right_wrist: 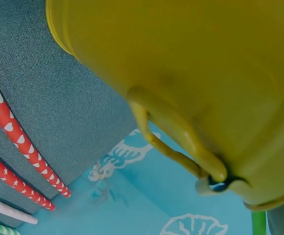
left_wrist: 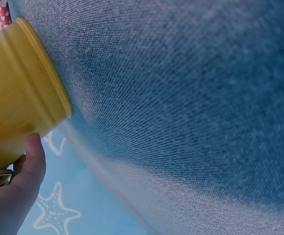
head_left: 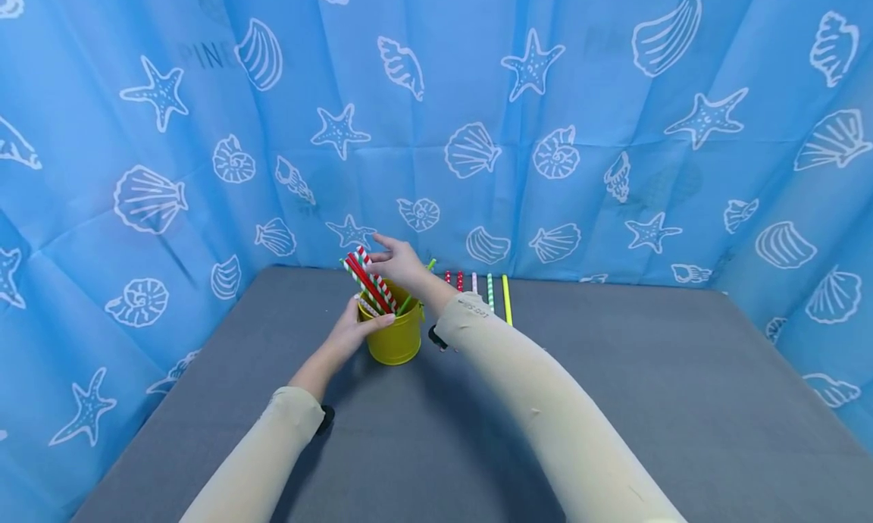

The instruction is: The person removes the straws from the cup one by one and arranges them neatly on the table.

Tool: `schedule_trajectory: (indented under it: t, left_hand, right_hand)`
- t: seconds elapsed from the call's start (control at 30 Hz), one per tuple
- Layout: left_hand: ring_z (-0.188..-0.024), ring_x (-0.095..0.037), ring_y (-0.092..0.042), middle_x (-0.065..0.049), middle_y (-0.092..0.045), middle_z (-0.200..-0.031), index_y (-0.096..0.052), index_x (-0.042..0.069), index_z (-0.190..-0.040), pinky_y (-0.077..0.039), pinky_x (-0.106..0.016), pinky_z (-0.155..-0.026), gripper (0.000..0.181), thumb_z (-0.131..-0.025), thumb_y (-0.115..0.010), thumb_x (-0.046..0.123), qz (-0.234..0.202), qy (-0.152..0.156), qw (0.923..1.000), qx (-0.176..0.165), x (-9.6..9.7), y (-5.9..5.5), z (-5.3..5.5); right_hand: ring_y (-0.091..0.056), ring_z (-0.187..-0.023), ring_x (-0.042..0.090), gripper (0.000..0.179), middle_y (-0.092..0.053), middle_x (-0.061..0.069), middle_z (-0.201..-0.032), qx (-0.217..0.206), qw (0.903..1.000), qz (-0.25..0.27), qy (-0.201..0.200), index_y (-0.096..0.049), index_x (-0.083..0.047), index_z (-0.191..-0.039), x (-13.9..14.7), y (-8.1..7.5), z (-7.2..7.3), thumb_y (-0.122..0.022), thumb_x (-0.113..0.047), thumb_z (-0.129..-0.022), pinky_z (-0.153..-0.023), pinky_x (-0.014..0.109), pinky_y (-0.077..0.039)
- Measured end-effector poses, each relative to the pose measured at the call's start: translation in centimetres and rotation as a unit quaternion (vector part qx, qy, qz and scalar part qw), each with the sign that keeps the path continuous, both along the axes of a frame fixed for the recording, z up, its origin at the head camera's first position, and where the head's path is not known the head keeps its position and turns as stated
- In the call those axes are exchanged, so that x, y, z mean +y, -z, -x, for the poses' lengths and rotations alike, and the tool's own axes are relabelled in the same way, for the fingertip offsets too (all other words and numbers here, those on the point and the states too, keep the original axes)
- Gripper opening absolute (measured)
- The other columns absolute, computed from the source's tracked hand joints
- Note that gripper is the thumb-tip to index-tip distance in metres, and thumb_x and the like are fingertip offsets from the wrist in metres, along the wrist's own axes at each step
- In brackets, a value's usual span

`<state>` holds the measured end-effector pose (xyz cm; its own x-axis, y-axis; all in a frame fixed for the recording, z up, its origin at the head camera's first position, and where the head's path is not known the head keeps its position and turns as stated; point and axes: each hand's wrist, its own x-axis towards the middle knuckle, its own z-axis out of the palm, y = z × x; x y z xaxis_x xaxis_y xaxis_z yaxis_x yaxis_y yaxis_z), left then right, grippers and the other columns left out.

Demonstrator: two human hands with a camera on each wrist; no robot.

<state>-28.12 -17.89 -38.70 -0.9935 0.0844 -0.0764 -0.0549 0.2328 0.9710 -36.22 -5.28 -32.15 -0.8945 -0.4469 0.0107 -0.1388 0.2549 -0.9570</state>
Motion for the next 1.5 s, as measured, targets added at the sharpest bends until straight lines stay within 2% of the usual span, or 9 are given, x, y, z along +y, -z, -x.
schedule_trajectory:
  t: [0.17,0.33,0.67,0.93,1.1,1.3,1.5]
  left_hand:
    - [-0.137,-0.035,-0.028,-0.019,-0.025,-0.152,-0.011,0.006,-0.151,-0.019,-0.055,-0.114,0.078,-0.095,-0.061,0.028,-0.004,0.0,1.0,-0.001,0.0,-0.2,0.2]
    - [-0.136,-0.035,-0.029,-0.019,-0.027,-0.151,-0.013,0.006,-0.151,-0.02,-0.055,-0.113,0.078,-0.094,-0.061,0.03,0.003,-0.004,1.0,0.005,0.1,0.2,0.2]
    - [-0.136,-0.035,-0.028,-0.019,-0.027,-0.151,-0.012,0.006,-0.151,-0.019,-0.056,-0.113,0.079,-0.094,-0.061,0.031,0.004,-0.003,1.0,-0.006,0.0,0.2,0.1]
    - [-0.139,-0.037,-0.023,-0.02,-0.021,-0.154,-0.008,0.007,-0.153,-0.016,-0.058,-0.113,0.083,-0.094,-0.061,0.032,0.004,0.0,0.9999,-0.011,0.0,0.0,-0.1]
    - [-0.138,-0.036,-0.025,-0.019,-0.023,-0.153,-0.01,0.007,-0.152,-0.017,-0.057,-0.113,0.081,-0.094,-0.061,0.033,0.0,0.0,1.0,-0.008,0.0,0.2,0.0]
    - [-0.135,-0.036,-0.028,-0.02,-0.027,-0.151,-0.013,0.006,-0.15,-0.021,-0.056,-0.112,0.078,-0.094,-0.061,0.031,0.001,-0.002,1.0,-0.001,0.0,0.4,0.0]
    - [-0.134,-0.036,-0.029,-0.02,-0.029,-0.149,-0.015,0.005,-0.149,-0.02,-0.057,-0.112,0.076,-0.094,-0.061,0.031,0.003,-0.002,1.0,0.006,-0.1,0.4,0.0]
  right_hand:
    - [-0.06,-0.114,0.024,0.058,-0.061,0.015,-0.128,-0.002,0.9999,0.003,0.01,-0.04,-0.015,-0.149,0.0,-0.1,0.1,-0.06,-0.005,-0.096,-0.095,0.034,-0.049]
    - [-0.063,-0.108,0.024,0.054,-0.063,0.014,-0.124,-0.006,0.9998,0.006,0.02,-0.044,-0.012,-0.146,0.0,0.0,0.2,-0.061,-0.005,-0.095,-0.094,0.034,-0.05]
    - [-0.065,-0.099,0.021,0.052,-0.067,0.012,-0.113,-0.002,0.9994,0.016,0.03,-0.047,-0.011,-0.145,0.0,0.2,0.2,-0.06,-0.002,-0.095,-0.087,0.03,-0.052]
    - [-0.065,-0.101,0.022,0.052,-0.067,0.013,-0.114,0.009,0.9983,0.035,0.046,-0.048,-0.012,-0.144,0.6,-0.3,0.1,-0.061,-0.003,-0.094,-0.087,0.033,-0.053]
    - [-0.065,-0.102,0.021,0.051,-0.068,0.01,-0.113,-0.001,0.9975,0.05,0.05,-0.05,-0.015,-0.143,1.2,-0.6,-0.2,-0.061,-0.005,-0.095,-0.088,0.036,-0.053]
    - [-0.065,-0.105,0.023,0.048,-0.067,0.013,-0.118,-0.003,0.9957,0.083,0.043,-0.051,-0.016,-0.142,1.8,-1.3,-0.8,-0.059,-0.006,-0.096,-0.091,0.039,-0.052]
    - [-0.066,-0.105,0.025,0.044,-0.065,0.016,-0.12,0.023,0.9919,0.114,0.05,-0.055,-0.012,-0.139,2.4,-2.3,-1.3,-0.06,-0.006,-0.096,-0.089,0.04,-0.053]
